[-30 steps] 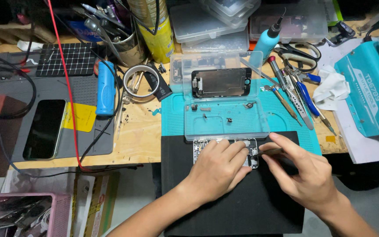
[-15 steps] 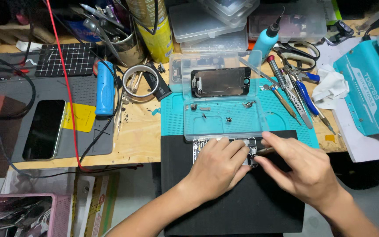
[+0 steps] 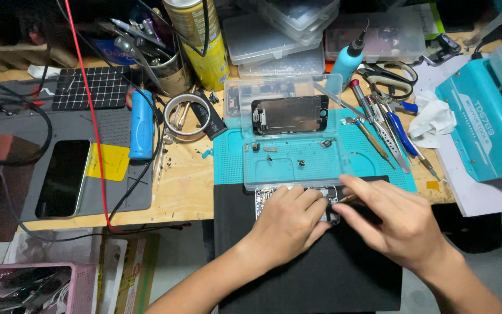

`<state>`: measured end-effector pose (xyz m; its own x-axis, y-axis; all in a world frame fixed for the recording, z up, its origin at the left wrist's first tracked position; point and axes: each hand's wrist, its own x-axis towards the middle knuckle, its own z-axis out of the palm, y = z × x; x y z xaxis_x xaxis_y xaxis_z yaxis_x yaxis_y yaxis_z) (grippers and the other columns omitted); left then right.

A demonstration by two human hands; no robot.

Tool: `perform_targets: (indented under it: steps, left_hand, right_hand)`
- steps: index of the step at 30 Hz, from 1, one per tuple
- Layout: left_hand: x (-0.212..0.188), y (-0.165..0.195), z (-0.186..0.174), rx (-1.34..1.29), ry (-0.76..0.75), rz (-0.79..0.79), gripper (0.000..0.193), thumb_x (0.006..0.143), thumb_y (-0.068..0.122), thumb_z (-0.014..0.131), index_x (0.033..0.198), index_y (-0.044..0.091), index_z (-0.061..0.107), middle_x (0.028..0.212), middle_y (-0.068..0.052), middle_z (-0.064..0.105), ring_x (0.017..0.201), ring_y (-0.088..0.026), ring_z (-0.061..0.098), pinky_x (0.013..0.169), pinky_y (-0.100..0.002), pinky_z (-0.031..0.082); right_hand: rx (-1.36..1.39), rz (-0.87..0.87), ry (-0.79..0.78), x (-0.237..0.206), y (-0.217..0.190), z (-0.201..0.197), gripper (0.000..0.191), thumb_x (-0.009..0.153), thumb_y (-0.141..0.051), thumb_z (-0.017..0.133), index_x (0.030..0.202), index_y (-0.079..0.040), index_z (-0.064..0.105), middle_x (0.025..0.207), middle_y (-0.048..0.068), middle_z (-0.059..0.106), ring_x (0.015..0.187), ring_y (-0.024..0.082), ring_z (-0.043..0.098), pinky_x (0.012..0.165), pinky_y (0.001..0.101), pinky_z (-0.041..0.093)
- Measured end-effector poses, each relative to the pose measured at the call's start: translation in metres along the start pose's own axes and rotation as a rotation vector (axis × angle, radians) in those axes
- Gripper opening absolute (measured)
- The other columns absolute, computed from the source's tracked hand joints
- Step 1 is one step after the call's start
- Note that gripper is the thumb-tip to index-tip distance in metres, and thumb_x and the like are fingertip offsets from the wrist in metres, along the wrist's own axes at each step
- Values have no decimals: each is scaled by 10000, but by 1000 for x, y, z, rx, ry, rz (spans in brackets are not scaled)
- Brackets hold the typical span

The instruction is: The person repairs a disassembled smartphone at a workbench, using a precision screwdriver to remove and tighten small screws on the phone's internal frame and midplate. They pick up tiny screws from the mat, position them on the phone chassis, and drive them in with the screwdriver, working on the device one section at a time.

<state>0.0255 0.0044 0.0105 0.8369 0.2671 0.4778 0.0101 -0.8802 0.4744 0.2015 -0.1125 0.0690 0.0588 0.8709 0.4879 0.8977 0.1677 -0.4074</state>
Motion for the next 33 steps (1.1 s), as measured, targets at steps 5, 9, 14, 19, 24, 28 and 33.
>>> perform_targets:
  steps: [5, 9, 14, 19, 24, 28, 33]
  left_hand:
    - [2, 1, -1, -29, -28, -11, 296, 825, 227, 800, 972, 34, 631, 974, -93, 617, 887, -287, 609, 760, -416, 466]
    - [2, 0, 0, -43, -44, -24, 279, 826, 222, 802, 937, 40, 623, 931, -96, 604, 854, -293, 620, 738, -430, 480]
    - [2, -1, 0, -62, -47, -30, 282, 813, 221, 803, 932, 37, 625, 928, -99, 605, 846, -297, 630, 725, -433, 494]
    - [3, -2, 1, -56, -61, -37, 278, 806, 225, 810, 883, 42, 615, 901, -98, 600, 834, -304, 635, 714, -441, 499]
    - [3, -2, 2, -52, -60, -33, 272, 813, 221, 808, 908, 42, 626, 899, -98, 601, 828, -302, 642, 703, -440, 506]
    - [1, -1, 2, -62, -66, -41, 281, 791, 225, 813, 889, 41, 625, 896, -103, 603, 821, -312, 641, 698, -447, 506]
    - [1, -2, 2, -66, -61, -39, 272, 802, 224, 814, 875, 42, 625, 896, -108, 604, 821, -316, 646, 699, -449, 512]
  right_hand:
    - [21, 89, -108, -5, 9, 1, 493, 833, -101, 812, 1308, -44, 693, 917, 90, 744, 789, 203, 748, 720, 325, 582]
    - [150, 63, -77, -5, 8, -2, 531, 780, -34, 788, 1287, -9, 632, 1008, 114, 757, 863, 214, 764, 751, 314, 591]
    - [88, 181, -128, 2, 3, -3, 566, 784, -58, 807, 1322, -37, 633, 905, 90, 763, 769, 184, 764, 685, 302, 595]
    - [157, 107, -139, 5, 5, -5, 575, 795, -29, 760, 1348, -43, 603, 1022, 115, 767, 808, 183, 775, 700, 296, 603]
    - [161, 229, -117, 1, 14, 1, 640, 773, -62, 812, 1369, -55, 582, 924, 73, 778, 753, 153, 783, 688, 290, 613]
    - [278, 191, -158, -5, 21, -1, 583, 808, 28, 729, 1370, -56, 595, 1012, 75, 803, 845, 162, 810, 748, 291, 639]
    - [234, 203, -114, -12, 20, 3, 601, 780, 19, 755, 1356, -42, 595, 1000, 89, 793, 840, 177, 804, 717, 294, 632]
